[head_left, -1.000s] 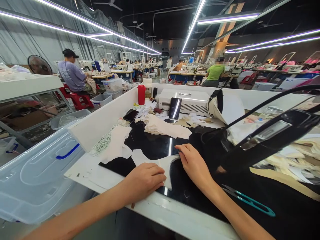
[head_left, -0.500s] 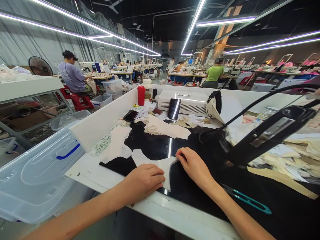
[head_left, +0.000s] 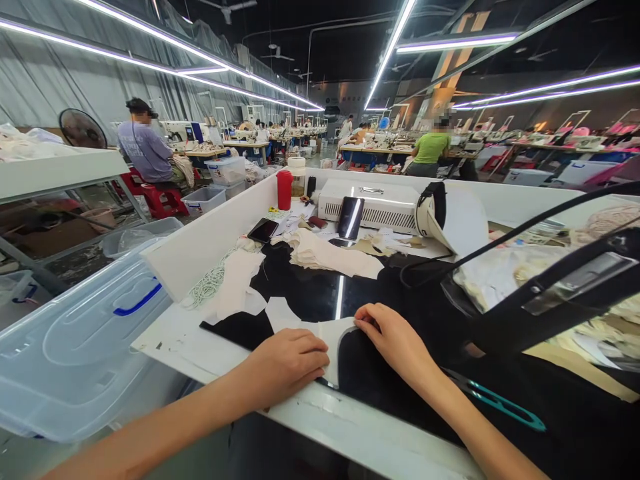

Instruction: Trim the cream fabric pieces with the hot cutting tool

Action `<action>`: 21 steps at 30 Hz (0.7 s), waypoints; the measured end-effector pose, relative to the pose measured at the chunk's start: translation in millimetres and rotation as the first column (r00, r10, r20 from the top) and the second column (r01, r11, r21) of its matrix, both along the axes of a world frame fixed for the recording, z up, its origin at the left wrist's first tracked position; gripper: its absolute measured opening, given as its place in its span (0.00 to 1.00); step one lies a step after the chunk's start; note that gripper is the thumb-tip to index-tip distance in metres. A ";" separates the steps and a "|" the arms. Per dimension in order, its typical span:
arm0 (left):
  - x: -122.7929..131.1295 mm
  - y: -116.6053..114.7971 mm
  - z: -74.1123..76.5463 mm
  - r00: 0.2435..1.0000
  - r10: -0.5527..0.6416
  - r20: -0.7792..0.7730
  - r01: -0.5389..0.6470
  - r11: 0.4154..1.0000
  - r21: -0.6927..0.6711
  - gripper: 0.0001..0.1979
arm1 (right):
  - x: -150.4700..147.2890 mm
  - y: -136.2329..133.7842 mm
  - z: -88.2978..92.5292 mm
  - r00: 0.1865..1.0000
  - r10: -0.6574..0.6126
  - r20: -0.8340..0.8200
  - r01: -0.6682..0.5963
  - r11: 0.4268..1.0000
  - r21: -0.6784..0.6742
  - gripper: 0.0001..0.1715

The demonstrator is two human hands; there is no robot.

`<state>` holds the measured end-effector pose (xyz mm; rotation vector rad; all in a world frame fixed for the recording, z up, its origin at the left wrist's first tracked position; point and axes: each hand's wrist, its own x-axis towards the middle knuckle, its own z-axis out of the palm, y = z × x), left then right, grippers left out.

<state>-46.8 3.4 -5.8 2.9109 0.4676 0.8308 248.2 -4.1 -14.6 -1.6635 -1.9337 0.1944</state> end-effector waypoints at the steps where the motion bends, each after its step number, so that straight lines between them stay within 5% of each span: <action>1: -1.1 -0.4 0.2 1.000 0.000 0.001 0.000 1.000 -0.002 0.08 | -0.2 -1.6 1.2 1.000 0.000 -0.002 0.000 1.000 -0.002 0.14; 21: -1.7 -0.1 0.1 0.999 0.004 0.044 -0.006 0.999 0.050 0.10 | -10.4 2.0 10.1 0.990 -0.136 0.025 0.138 0.987 -0.080 0.13</action>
